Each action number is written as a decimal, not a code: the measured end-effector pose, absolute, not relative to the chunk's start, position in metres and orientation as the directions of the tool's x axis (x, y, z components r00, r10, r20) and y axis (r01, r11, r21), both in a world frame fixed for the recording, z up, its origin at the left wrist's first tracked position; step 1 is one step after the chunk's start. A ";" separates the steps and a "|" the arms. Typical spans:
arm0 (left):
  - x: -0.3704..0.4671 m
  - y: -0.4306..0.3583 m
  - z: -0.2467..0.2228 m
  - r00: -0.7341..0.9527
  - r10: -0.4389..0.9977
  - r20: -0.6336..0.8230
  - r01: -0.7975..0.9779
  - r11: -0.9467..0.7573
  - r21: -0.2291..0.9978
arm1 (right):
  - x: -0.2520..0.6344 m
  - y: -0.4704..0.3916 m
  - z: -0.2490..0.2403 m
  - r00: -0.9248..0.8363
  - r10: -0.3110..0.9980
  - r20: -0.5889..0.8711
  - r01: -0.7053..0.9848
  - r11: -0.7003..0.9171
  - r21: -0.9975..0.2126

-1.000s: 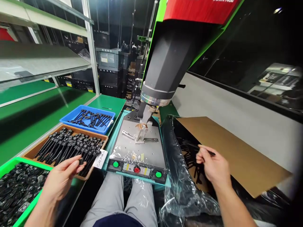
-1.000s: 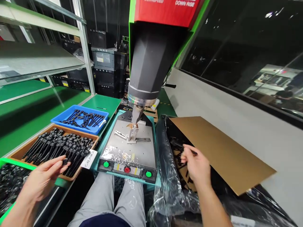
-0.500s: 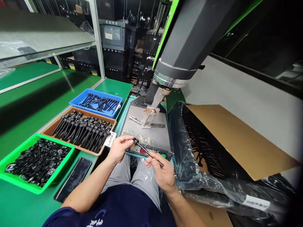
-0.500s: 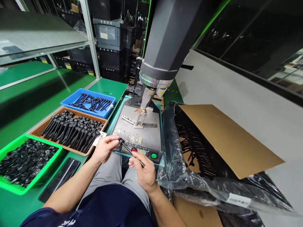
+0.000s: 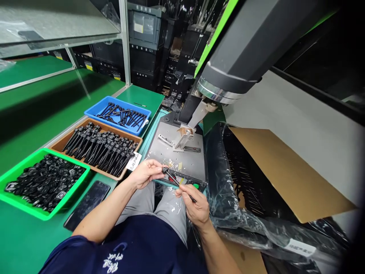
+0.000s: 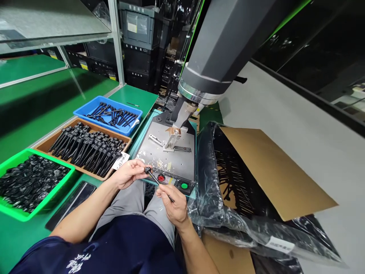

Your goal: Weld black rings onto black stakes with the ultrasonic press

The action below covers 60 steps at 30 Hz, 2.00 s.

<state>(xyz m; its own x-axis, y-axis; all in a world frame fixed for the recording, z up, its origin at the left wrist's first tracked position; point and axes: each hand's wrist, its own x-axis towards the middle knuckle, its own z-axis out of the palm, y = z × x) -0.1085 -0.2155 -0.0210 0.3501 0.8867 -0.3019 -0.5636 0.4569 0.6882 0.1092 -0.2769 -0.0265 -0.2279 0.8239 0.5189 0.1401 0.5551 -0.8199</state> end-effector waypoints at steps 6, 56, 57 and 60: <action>-0.094 -0.216 -0.025 0.244 0.934 -0.261 -0.664 0.357 0.657 | 0.088 -0.284 -0.051 0.083 0.977 0.199 -0.231 0.213 -0.949; -0.014 -0.141 -0.001 0.125 0.975 -0.182 -0.263 0.209 0.942 | 0.150 -0.235 -0.076 -0.046 0.785 0.617 0.406 0.579 -0.707; -0.012 -0.131 0.001 0.099 0.986 -0.136 -0.237 0.156 0.959 | 0.153 -0.232 -0.078 -0.017 0.810 0.586 0.433 0.534 -0.726; -0.008 -0.095 0.007 -0.004 0.996 0.089 -0.091 -0.089 0.992 | 0.162 -0.230 -0.088 0.099 0.871 0.481 0.444 0.394 -0.805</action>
